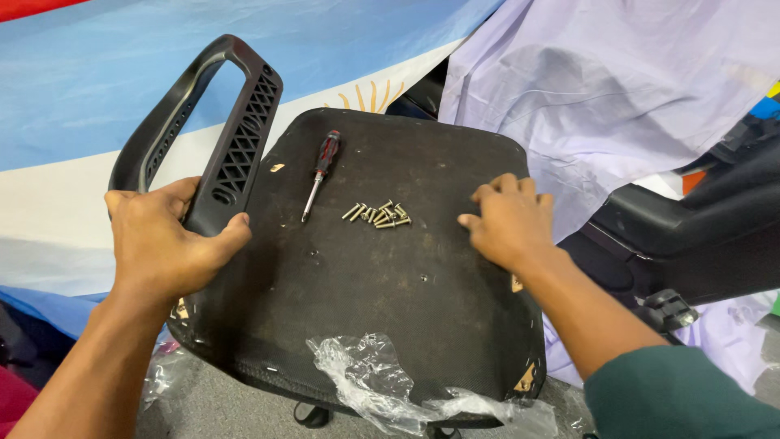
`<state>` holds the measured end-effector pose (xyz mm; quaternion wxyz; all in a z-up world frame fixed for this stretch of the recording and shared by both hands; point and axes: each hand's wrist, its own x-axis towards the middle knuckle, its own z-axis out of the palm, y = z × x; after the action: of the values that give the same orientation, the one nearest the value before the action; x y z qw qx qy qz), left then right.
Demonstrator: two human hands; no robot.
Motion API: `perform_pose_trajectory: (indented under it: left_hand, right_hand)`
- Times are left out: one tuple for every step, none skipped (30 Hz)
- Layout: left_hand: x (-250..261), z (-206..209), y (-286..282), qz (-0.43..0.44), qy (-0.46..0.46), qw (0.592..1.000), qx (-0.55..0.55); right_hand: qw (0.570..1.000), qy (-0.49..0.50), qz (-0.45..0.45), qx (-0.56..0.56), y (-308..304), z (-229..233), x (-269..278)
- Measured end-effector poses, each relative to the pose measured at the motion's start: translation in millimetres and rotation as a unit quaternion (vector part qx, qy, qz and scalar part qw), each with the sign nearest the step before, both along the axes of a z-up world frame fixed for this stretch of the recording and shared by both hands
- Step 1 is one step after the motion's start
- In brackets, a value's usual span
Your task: The person attaches a black plastic chair back frame to an overturned chair seat using a screwdriver and multiple screws. They align the frame, insert screws into the mounting holes, and tighten them to secure the back to the seat.
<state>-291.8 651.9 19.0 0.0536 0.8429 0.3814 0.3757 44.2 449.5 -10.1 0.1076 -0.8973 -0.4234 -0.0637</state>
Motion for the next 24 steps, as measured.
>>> perform_pose_trajectory:
  left_hand:
    - [0.4, -0.8, -1.5, -0.003, -0.004, 1.000, 0.006]
    - [0.4, -1.0, -2.0, -0.004, -0.008, 1.000, 0.013]
    - [0.6, -0.7, -1.7, 0.000, -0.002, 1.000, 0.000]
    - [-0.2, 0.2, -1.1, 0.004, 0.004, 1.000, -0.012]
    - [-1.0, 1.1, -0.6, 0.008, 0.011, 1.000, -0.024]
    - [-1.7, 2.4, -0.2, 0.003, 0.010, 1.000, -0.024]
    - [-2.6, 3.8, 0.3, -0.003, 0.010, 1.000, -0.024]
    - [-4.1, 4.8, 0.4, -0.006, 0.008, 1.000, -0.024]
    - [-5.0, 6.1, 1.2, -0.007, -0.021, 0.998, -0.064]
    - [-5.5, 7.6, 3.0, -0.009, -0.051, 0.993, -0.104]
    - [-5.6, 8.3, 4.1, -0.011, -0.080, 0.986, -0.145]
    - [-4.9, 9.3, 4.8, -0.012, -0.093, 0.986, -0.141]
    - [-5.5, 10.8, 5.7, -0.014, -0.105, 0.985, -0.137]
    - [-8.2, 10.3, 5.0, -0.011, -0.119, 0.984, -0.133]
    - [-10.7, 8.7, 3.7, 0.002, -0.125, 0.979, -0.159]
    - [-13.7, 7.6, 2.3, 0.015, -0.130, 0.974, -0.185]
    - [-16.0, 6.7, 1.5, 0.028, -0.134, 0.968, -0.211]
    - [-19.3, 5.4, 0.3, 0.026, -0.139, 0.965, -0.221]
    - [-24.1, 3.3, -2.4, 0.024, -0.143, 0.962, -0.230]
    - [-29.2, 0.8, -5.3, 0.022, -0.147, 0.960, -0.239]
    - [-34.1, -2.5, -8.6, 0.013, -0.160, 0.956, -0.247]
    - [-39.2, -6.4, -12.6, 0.004, -0.174, 0.951, -0.255]
    - [-44.2, -10.9, -16.7, -0.005, -0.187, 0.947, -0.262]
    - [-49.3, -16.2, -21.1, -0.012, -0.202, 0.944, -0.261]
  right_hand:
    - [1.000, 0.030, -0.005, 0.007, 5.0, 0.4, -14.6]
    - [0.998, 0.063, -0.011, -0.015, 8.6, 0.7, -29.2]
    - [0.995, 0.096, -0.018, -0.036, 12.0, 0.2, -43.4]
    - [0.993, 0.110, -0.017, -0.033, 15.0, -1.6, -57.2]
    - [0.992, 0.124, -0.015, -0.030, 15.5, -4.7, -69.8]
    - [0.990, 0.138, -0.014, -0.027, 13.4, -7.8, -78.6]
    - [0.993, 0.116, -0.003, -0.030, 8.4, -11.1, -84.4]
    - [0.995, 0.093, 0.010, -0.033, 4.9, -14.6, -88.7]
    - [0.997, 0.069, 0.023, -0.036, 4.4, -17.0, -90.4]
    - [0.997, 0.070, 0.026, -0.036, 4.2, -18.7, -90.2]
    - [0.996, 0.071, 0.030, -0.036, 4.7, -20.1, -88.6]
    - [0.996, 0.072, 0.031, -0.035, 5.4, -20.9, -84.8]
    - [0.996, 0.071, 0.031, -0.038, 5.2, -21.9, -81.0]
    - [0.996, 0.068, 0.035, -0.042, 5.6, -23.1, -77.7]
    - [0.996, 0.066, 0.039, -0.046, 5.8, -24.3, -74.6]
    - [0.996, 0.062, 0.043, -0.046, 6.0, -25.6, -71.6]
    - [0.996, 0.058, 0.047, -0.047, 6.6, -26.5, -68.4]
    - [0.996, 0.053, 0.052, -0.047, 7.1, -27.4, -65.5]
    - [0.996, 0.044, 0.057, -0.046, 7.0, -28.2, -63.0]
    - [0.996, 0.036, 0.062, -0.044, 6.7, -28.8, -60.9]
    - [0.996, 0.028, 0.067, -0.043, 6.4, -29.6, -58.9]
    - [0.996, 0.026, 0.068, -0.042, 6.8, -30.7, -56.7]
    - [0.996, 0.024, 0.070, -0.042, 7.5, -31.7, -54.5]
    - [0.996, 0.023, 0.071, -0.043, 8.0, -33.2, -53.5]
